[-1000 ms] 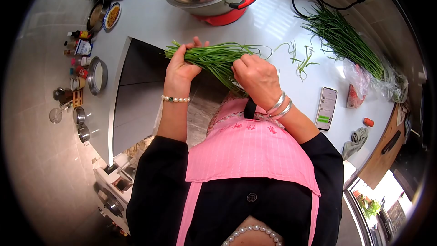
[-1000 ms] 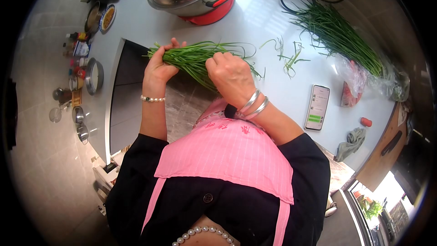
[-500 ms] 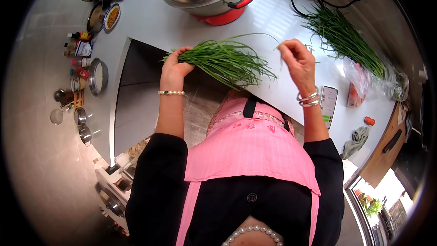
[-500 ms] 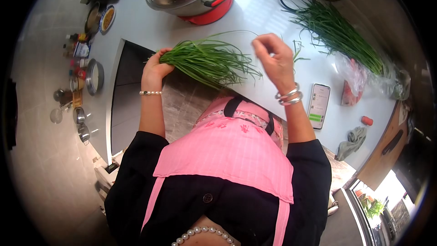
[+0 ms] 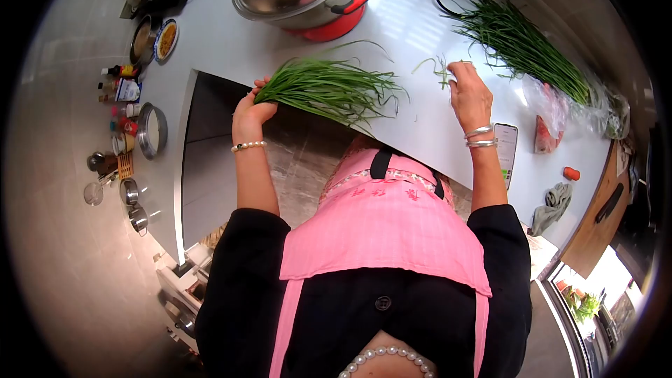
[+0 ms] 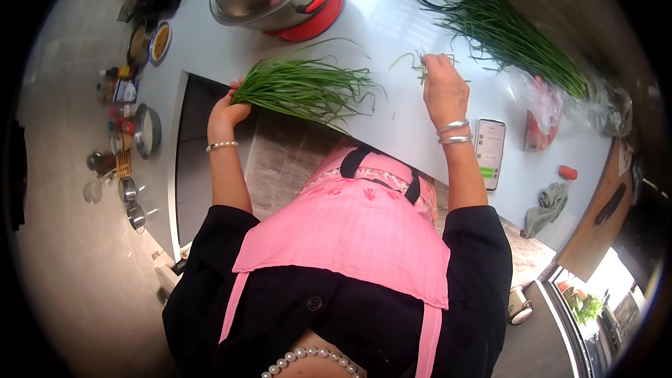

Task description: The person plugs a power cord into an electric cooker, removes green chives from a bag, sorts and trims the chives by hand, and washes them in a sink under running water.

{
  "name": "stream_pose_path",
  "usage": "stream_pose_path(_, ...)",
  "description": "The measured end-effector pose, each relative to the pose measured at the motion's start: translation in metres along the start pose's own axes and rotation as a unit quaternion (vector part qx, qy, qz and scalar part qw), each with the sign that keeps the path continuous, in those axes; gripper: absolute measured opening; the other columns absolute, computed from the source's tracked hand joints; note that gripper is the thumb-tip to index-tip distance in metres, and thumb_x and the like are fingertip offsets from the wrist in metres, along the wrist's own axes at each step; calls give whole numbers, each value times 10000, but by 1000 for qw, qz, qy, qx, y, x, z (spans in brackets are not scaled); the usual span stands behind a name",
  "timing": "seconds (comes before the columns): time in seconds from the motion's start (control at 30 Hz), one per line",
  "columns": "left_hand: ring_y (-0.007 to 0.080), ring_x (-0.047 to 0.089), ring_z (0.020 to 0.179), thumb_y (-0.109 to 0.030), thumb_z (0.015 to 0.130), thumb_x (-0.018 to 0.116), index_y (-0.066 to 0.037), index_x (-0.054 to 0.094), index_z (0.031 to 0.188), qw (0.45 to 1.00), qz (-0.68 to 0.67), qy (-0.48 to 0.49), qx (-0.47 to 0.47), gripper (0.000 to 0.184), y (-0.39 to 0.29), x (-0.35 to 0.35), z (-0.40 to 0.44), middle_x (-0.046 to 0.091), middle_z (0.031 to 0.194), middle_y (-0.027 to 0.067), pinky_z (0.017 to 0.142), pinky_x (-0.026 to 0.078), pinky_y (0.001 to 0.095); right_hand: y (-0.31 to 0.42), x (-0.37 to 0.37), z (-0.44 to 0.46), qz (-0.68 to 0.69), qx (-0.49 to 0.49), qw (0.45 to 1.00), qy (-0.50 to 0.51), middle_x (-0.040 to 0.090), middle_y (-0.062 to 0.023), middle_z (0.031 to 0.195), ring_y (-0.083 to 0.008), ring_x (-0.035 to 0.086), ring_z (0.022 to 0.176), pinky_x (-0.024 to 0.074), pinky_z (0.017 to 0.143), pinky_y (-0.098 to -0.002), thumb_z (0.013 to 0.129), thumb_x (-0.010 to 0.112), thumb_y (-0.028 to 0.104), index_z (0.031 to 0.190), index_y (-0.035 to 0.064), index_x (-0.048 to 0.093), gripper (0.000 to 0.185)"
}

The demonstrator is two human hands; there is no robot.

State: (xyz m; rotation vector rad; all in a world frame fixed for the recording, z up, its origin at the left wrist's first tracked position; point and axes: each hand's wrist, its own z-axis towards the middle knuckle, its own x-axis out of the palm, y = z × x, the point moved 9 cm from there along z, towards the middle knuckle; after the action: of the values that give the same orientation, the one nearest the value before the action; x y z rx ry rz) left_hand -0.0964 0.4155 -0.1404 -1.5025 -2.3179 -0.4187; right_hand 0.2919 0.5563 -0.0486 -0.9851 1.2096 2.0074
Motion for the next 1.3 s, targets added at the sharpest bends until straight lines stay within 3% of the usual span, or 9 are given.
stream_pose_path(0.1, 242, 558, 716, -30, 871, 362, -41, 402, 664, 1000, -8, -6, 23, 211, -12, -4, 4, 533, 673, 88, 825, 490, 441, -9, 13, -1, -6, 95, 989, 110, 586, -75, 824, -269, 578, 745, 462, 606, -381, 768, 603, 110, 825, 93, 583, 63)
stream_pose_path(0.2, 236, 564, 700, -47, 880, 363, -41, 413, 645, 998, -56, 9, -40, 240, -15, -8, 6, 528, 656, 84, 819, 494, 442, 3, 9, -3, -20, -26, 999, 21, 600, -77, 808, -272, 579, 773, 459, 636, -383, 763, 589, 89, 845, 79, 588, 82)
stream_pose_path(0.3, 222, 586, 725, -1, 840, 408, -23, 486, 677, 998, -63, -2, -24, 181, -22, -15, 7, 557, 665, 87, 765, 512, 376, 4, 23, -3, -43, -54, 995, 71, 607, -82, 800, -276, 580, 777, 458, 663, -386, 768, 583, 83, 839, 67, 598, 75)
stream_pose_path(0.4, 216, 585, 714, 4, 834, 413, -22, 511, 686, 998, -63, -17, -16, 179, -20, -19, 2, 558, 660, 80, 737, 510, 360, 31, 24, -1, 127, -90, 987, 36, 603, -81, 786, -270, 578, 765, 459, 656, -378, 764, 591, 91, 813, 69, 614, 58)
stream_pose_path(0.53, 200, 582, 700, 9, 822, 433, -33, 511, 672, 996, -68, -32, -40, 175, -12, -22, -2, 558, 647, 70, 721, 509, 347, 70, 82, -11, 335, -24, 923, 190, 640, -105, 829, -277, 607, 744, 479, 688, -345, 772, 598, 152, 862, 70, 658, 136)
stream_pose_path(0.73, 175, 563, 659, 13, 813, 450, -42, 504, 663, 998, -54, -32, -30, 169, -11, -22, -2, 553, 637, 66, 679, 498, 323, 83, 132, -12, 362, 15, 907, 216, 641, -132, 859, -297, 605, 795, 472, 725, -375, 767, 575, 178, 921, 76, 661, 203)
stream_pose_path(1.13, 169, 559, 646, 3, 824, 444, -42, 505, 671, 998, -54, -36, -17, 171, -14, -25, -1, 556, 645, 67, 652, 496, 316, 104, 130, -7, 285, -46, 940, 180, 621, -99, 809, -265, 595, 714, 465, 642, -353, 759, 608, 214, 861, 78, 650, 175)
stream_pose_path(1.23, 165, 564, 636, 9, 821, 443, -39, 511, 672, 997, -72, -39, 5, 170, -20, -27, -1, 554, 642, 63, 657, 504, 319, 85, 123, -8, 391, 32, 904, 169, 622, -92, 738, -226, 581, 628, 459, 605, -332, 762, 603, 202, 836, 62, 643, 164)
stream_pose_path(1.3, 165, 568, 629, 17, 815, 446, -37, 515, 670, 996, -89, -29, -10, 169, -32, -30, 3, 552, 637, 59, 663, 511, 324, 61, 121, -13, 460, 123, 860, 185, 594, -27, 653, -114, 525, 576, 432, 550, -258, 773, 619, 177, 794, 34, 632, 145)
